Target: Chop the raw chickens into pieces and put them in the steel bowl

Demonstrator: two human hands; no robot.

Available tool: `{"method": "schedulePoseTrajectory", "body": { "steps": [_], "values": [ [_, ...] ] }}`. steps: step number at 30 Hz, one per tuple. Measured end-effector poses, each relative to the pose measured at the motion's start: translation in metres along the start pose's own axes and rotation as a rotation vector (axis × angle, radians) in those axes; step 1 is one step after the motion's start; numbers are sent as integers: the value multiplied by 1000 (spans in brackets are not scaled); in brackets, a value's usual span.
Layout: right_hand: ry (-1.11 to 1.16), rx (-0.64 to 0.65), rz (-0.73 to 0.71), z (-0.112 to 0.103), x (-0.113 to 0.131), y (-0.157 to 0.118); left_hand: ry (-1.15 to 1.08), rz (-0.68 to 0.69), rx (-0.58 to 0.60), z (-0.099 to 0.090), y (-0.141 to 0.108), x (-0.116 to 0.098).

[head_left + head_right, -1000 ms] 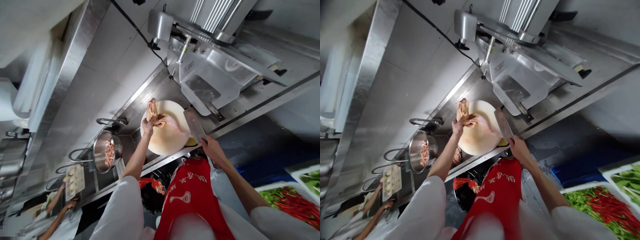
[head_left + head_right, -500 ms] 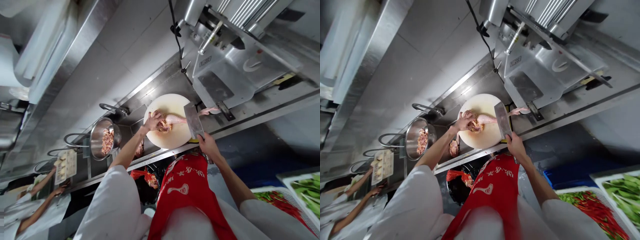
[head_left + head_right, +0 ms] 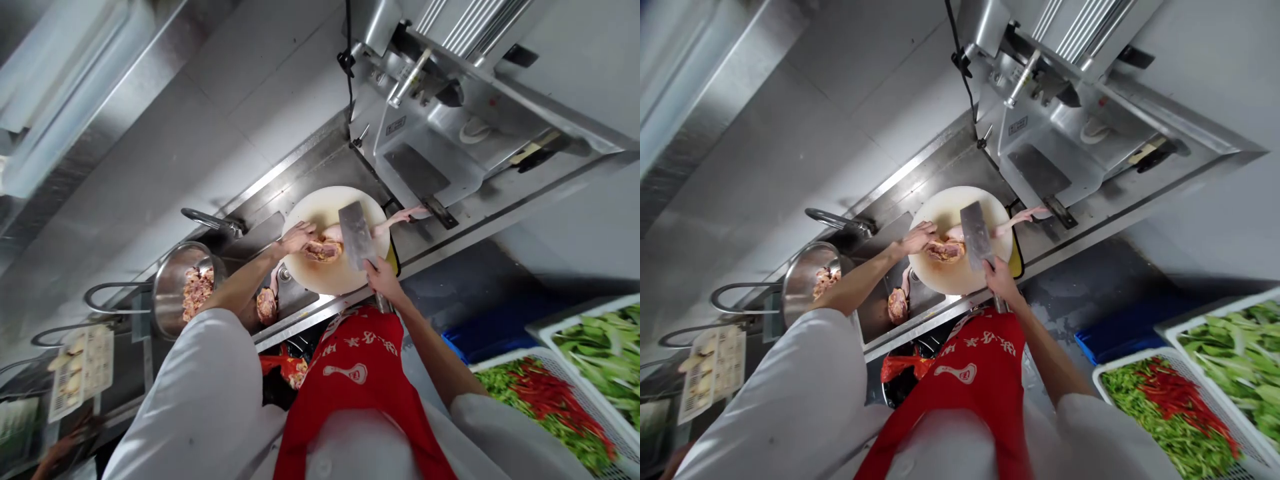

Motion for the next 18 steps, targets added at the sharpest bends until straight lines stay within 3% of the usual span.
{"method": "schedulePoseTrajectory", "body": {
  "steps": [2,5,8,11,13,15,18],
  "values": [
    [-35,-46,-70,6,30,33,-9,-9,-54,1,-10,-7],
    [-112,1,-107,17,58,67,-90,-4,-137,-2,-15,-15],
    [-151,118,-62,22,47,52,-174,-2,-190,-5,-13,-14],
    [-124,282,81,25,8,12,-170,-11,-138,5,-8,-16],
    [-67,301,147,27,-5,2,-159,1,-94,12,-6,-22],
    [-28,266,130,34,6,19,-179,31,-83,16,-5,-31],
    [1,171,58,44,41,65,-203,62,-74,17,-7,-39]
  ]
}}
Point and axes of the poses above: each hand's wrist, its own y-axis towards the middle knuckle, its own z-axis out of the palm, x = y × z, the point moved 10 cm from there along y, towards the middle knuckle, and after that the axes turned 13 degrees about x, right-handed, at the moved point
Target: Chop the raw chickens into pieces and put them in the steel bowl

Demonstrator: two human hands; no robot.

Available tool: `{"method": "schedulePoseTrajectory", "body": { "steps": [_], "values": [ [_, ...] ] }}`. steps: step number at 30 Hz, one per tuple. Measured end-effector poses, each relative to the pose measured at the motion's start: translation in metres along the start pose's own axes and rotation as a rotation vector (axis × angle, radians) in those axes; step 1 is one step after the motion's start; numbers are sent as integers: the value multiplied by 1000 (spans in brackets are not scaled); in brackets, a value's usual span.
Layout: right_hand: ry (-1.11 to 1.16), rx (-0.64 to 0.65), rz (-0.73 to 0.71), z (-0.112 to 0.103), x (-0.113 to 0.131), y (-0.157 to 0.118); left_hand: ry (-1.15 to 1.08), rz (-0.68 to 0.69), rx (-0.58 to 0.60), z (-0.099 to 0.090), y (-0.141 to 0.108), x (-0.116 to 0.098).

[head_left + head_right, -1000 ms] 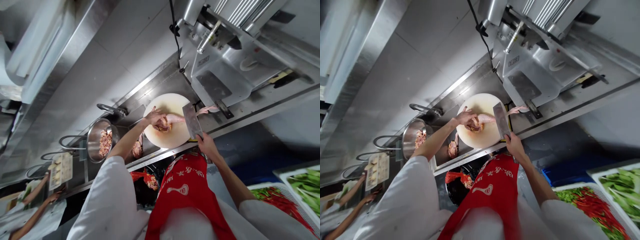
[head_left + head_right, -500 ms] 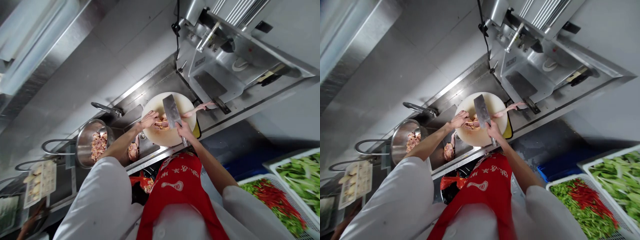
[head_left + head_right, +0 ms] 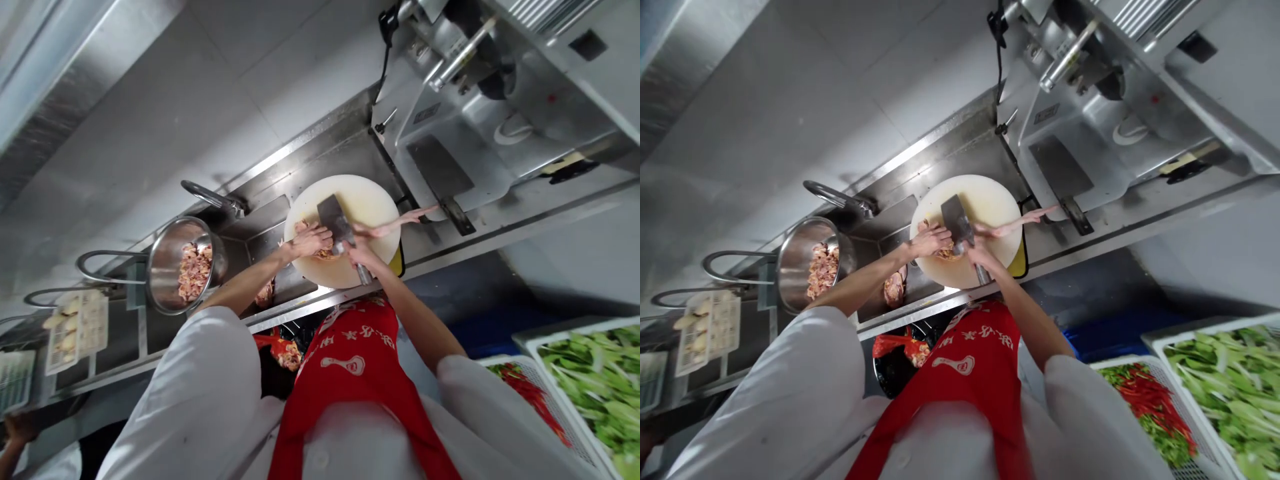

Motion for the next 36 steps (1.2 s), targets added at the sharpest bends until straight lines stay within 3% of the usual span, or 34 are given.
{"method": "schedulePoseTrajectory", "body": {
  "steps": [3,6,9,13,15,17,19,21,24,29,32,36],
  "values": [
    [-59,-1,5,-5,7,7,61,-65,40,2,-2,11],
    [-97,147,58,1,-25,-30,90,-189,58,5,-5,32],
    [-81,172,102,6,-47,-50,59,-198,41,10,-8,32],
    [-112,88,-31,30,-8,5,-92,-123,-54,1,-8,14],
    [-76,64,-40,40,7,34,-223,-139,-139,-11,-11,16],
    [-35,44,2,42,4,42,-354,-177,-251,-23,-19,27],
    [-34,49,52,39,-9,28,-437,-204,-342,-26,-32,41],
    [-134,73,73,33,-21,5,-453,-224,-380,-17,-49,52],
    [-471,46,55,23,-24,-27,-424,-286,-398,13,-81,52],
    [-831,26,151,35,-21,-48,-548,-476,-450,70,-122,9],
    [-927,69,211,51,-21,-55,-771,-649,-611,86,-134,-10],
    [-986,141,218,61,-18,-59,-1025,-949,-894,96,-152,7]
  ]
}}
Point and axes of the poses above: each hand's wrist, its own y-axis towards the middle knuckle, its own z-axis out of the palm, x = y × z, the point moved 10 cm from there along y, towards the middle knuckle, and after that the axes turned 13 degrees about x, right-handed, at the moved point
